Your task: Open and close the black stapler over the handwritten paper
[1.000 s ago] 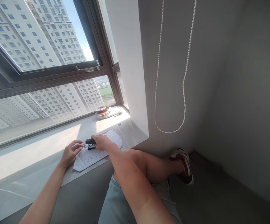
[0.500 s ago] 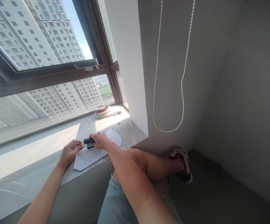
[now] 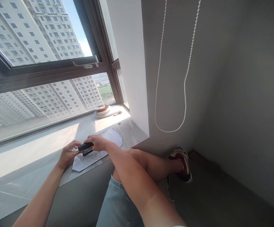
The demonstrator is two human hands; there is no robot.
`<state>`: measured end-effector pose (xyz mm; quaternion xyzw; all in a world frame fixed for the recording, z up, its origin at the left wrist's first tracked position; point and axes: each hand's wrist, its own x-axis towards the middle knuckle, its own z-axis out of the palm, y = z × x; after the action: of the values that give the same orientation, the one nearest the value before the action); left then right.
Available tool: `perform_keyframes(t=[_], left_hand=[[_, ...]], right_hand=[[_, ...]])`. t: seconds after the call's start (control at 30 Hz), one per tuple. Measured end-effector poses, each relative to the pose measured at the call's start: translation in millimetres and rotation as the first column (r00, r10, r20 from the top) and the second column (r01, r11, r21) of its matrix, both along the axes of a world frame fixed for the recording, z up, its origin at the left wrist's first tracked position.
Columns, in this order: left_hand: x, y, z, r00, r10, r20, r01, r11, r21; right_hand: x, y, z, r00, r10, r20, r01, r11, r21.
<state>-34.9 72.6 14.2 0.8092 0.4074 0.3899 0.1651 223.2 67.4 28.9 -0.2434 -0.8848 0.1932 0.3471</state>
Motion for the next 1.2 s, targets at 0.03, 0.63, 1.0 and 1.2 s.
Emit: perform_keyframes(t=[0.03,0.63,1.0,1.2], left_hand=[[0.0,0.3,0.1,1.0,-0.005,0.017,0.004,1.0,0.005],[1.7,0.9,-0.9,0.992,0.033,-0.124,-0.042,0.997,-0.069],[10.6,1.4,-3.0,0.988,0.087,-0.124,-0.093,0.995,-0.047],[9.8,3.2,-9.4,0.987,0.108,-0.118,-0.111,0.994,-0.02]], right_hand=[[-1.3,-0.5,0.0,1.0,-0.007,-0.021,0.007,1.0,-0.003],[2.9,10.8,-18.4,0.973,-0.229,0.036,0.231,0.955,-0.187],[110.8,-2.3,-28.3,0.931,-0.343,-0.121,0.295,0.906,-0.305],[141.8,7.1,-24.9,0.918,-0.382,-0.103,0.334,0.888,-0.315]])
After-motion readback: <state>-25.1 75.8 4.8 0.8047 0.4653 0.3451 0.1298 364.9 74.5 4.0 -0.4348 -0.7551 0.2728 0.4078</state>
